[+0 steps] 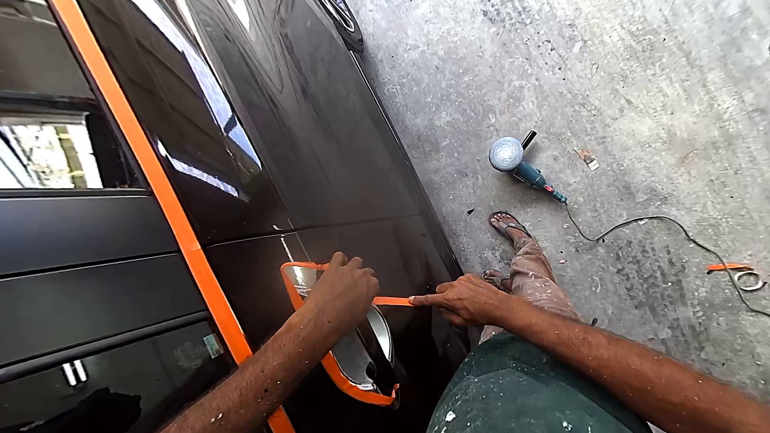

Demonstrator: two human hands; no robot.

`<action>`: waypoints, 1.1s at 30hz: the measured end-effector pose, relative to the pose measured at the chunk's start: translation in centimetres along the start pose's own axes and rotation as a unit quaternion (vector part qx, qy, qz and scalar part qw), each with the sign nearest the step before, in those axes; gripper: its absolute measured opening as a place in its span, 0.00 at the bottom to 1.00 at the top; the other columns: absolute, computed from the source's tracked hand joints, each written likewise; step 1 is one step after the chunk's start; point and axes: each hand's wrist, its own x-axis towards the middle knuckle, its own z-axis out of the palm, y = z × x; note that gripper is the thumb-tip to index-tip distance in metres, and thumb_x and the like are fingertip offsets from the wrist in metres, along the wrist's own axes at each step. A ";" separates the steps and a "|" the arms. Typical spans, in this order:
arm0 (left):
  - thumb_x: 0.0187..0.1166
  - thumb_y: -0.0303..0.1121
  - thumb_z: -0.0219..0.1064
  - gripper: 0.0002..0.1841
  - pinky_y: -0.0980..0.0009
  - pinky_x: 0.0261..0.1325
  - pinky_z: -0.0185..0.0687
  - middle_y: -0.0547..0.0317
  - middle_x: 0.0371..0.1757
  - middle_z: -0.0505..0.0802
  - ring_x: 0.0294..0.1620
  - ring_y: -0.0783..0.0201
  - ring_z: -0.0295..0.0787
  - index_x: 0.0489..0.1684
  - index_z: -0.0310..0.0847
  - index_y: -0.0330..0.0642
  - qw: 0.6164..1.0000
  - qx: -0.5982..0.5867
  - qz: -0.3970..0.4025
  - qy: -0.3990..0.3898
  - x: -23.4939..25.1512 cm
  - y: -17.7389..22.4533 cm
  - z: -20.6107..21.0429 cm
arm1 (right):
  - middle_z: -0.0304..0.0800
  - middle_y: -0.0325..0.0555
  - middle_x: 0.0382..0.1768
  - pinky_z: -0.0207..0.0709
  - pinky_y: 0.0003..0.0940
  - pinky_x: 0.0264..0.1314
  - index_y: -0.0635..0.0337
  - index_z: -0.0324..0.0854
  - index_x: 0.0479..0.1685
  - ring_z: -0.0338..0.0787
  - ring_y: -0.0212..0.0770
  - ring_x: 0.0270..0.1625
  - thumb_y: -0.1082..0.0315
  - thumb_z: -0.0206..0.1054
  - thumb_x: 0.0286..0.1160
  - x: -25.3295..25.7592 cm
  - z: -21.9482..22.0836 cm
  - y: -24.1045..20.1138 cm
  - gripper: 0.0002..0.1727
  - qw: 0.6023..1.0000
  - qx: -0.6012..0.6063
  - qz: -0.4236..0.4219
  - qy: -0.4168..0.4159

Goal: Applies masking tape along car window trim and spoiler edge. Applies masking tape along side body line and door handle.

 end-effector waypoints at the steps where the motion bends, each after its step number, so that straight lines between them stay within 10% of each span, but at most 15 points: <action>1: 0.81 0.34 0.64 0.09 0.53 0.67 0.68 0.66 0.51 0.93 0.61 0.59 0.85 0.40 0.92 0.53 1.000 0.001 0.001 0.000 0.1 0.0 0.0 | 0.91 0.47 0.39 0.81 0.51 0.39 0.28 0.71 0.86 0.91 0.50 0.37 0.62 0.57 0.86 0.3 0.4 0.0 0.29 1.000 -0.001 0.004 -0.006; 33: 0.83 0.39 0.59 0.12 0.54 0.59 0.72 0.65 0.46 0.93 0.55 0.61 0.87 0.38 0.91 0.54 0.997 -0.052 0.029 -0.055 3.1 0.4 0.9 | 0.90 0.47 0.68 0.79 0.49 0.71 0.45 0.78 0.82 0.89 0.42 0.66 0.63 0.64 0.85 2.8 4.4 -0.5 0.25 0.924 0.375 0.001 -0.070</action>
